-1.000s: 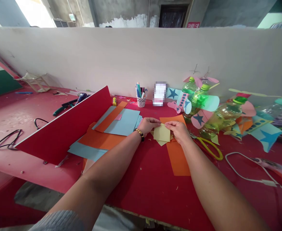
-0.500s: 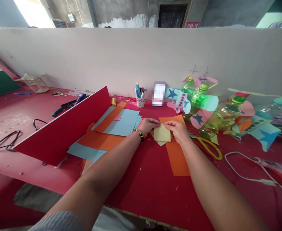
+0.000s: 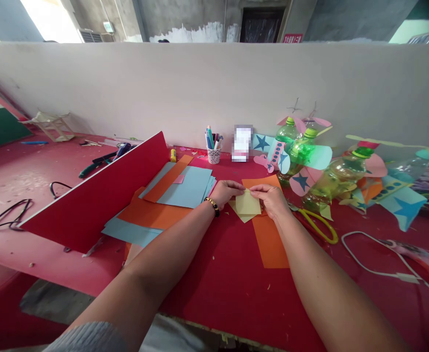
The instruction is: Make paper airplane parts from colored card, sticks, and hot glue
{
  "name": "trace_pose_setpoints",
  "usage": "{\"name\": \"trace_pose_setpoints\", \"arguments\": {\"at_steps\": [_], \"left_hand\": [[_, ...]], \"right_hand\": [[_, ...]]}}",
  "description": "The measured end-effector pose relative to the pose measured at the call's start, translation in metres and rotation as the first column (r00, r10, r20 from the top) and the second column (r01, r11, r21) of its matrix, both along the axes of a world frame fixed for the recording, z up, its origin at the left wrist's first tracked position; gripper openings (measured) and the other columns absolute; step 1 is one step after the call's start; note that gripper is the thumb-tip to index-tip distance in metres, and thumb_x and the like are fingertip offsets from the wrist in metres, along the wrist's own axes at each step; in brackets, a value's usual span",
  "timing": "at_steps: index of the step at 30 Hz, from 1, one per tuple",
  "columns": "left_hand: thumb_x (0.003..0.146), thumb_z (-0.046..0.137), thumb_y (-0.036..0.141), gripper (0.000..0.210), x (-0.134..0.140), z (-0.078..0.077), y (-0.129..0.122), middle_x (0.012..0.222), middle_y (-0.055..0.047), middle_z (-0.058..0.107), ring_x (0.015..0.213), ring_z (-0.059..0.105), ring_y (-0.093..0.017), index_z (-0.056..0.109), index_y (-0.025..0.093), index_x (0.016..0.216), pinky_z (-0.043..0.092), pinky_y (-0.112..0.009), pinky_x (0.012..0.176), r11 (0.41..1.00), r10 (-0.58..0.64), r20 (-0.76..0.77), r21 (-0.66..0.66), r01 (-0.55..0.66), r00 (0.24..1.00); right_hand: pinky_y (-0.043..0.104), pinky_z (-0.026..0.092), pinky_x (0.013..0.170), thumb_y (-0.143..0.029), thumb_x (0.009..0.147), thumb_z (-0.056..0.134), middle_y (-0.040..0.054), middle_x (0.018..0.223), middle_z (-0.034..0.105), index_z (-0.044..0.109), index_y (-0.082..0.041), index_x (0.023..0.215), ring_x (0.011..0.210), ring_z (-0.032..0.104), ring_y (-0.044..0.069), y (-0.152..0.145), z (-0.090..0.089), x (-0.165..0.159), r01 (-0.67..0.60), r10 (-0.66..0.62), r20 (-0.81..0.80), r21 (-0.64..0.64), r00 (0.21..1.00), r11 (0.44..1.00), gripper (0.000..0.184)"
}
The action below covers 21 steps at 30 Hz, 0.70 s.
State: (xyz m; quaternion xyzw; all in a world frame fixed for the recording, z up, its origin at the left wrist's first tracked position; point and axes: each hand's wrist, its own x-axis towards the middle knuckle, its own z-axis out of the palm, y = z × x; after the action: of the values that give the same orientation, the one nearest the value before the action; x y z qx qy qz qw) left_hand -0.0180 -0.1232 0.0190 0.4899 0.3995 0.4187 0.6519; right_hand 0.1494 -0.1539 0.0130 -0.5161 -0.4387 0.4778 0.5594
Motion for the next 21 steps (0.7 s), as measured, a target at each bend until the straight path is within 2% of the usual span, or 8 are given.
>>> {"name": "trace_pose_setpoints", "arguments": {"at_steps": [5, 16, 21], "left_hand": [[0.056, 0.082, 0.025, 0.024, 0.0011, -0.0017, 0.0008, 0.066, -0.004, 0.066, 0.057, 0.059, -0.012, 0.069, 0.011, 0.072, 0.048, -0.024, 0.057, 0.999, -0.002, -0.025, 0.050, 0.003, 1.000], [0.053, 0.081, 0.015, 0.022, 0.0021, 0.0023, -0.0021, 0.062, -0.001, 0.064, 0.056, 0.059, -0.012, 0.066, 0.012, 0.069, 0.049, -0.025, 0.057, 0.999, 0.046, -0.005, 0.014, -0.046, 0.999], [0.054, 0.080, 0.017, 0.020, 0.0012, 0.0031, -0.0035, 0.063, -0.001, 0.064, 0.055, 0.056, -0.010, 0.068, 0.012, 0.070, 0.045, -0.022, 0.055, 0.998, 0.031, -0.055, 0.063, -0.027, 0.998]], "right_hand": [[0.032, 0.050, 0.062, -0.033, 0.045, 0.084, 0.0030, 0.065, 0.069, 0.072, -0.018, 0.067, 0.059, 0.062, 0.018, 0.0003, -0.0005, 0.0002, 0.002, -0.003, -0.006, -0.005, 1.000, 1.000, 0.029], [0.031, 0.049, 0.062, -0.038, 0.048, 0.084, 0.0022, 0.066, 0.070, 0.072, -0.018, 0.071, 0.059, 0.062, 0.017, -0.0013, 0.0021, -0.0025, 0.008, -0.008, -0.016, -0.005, 1.000, 1.000, 0.033], [0.031, 0.049, 0.062, -0.038, 0.047, 0.084, 0.0016, 0.065, 0.069, 0.071, -0.018, 0.069, 0.058, 0.060, 0.016, -0.0020, 0.0036, -0.0036, 0.013, -0.013, 0.021, 0.019, 1.000, 1.000, 0.032]]}}
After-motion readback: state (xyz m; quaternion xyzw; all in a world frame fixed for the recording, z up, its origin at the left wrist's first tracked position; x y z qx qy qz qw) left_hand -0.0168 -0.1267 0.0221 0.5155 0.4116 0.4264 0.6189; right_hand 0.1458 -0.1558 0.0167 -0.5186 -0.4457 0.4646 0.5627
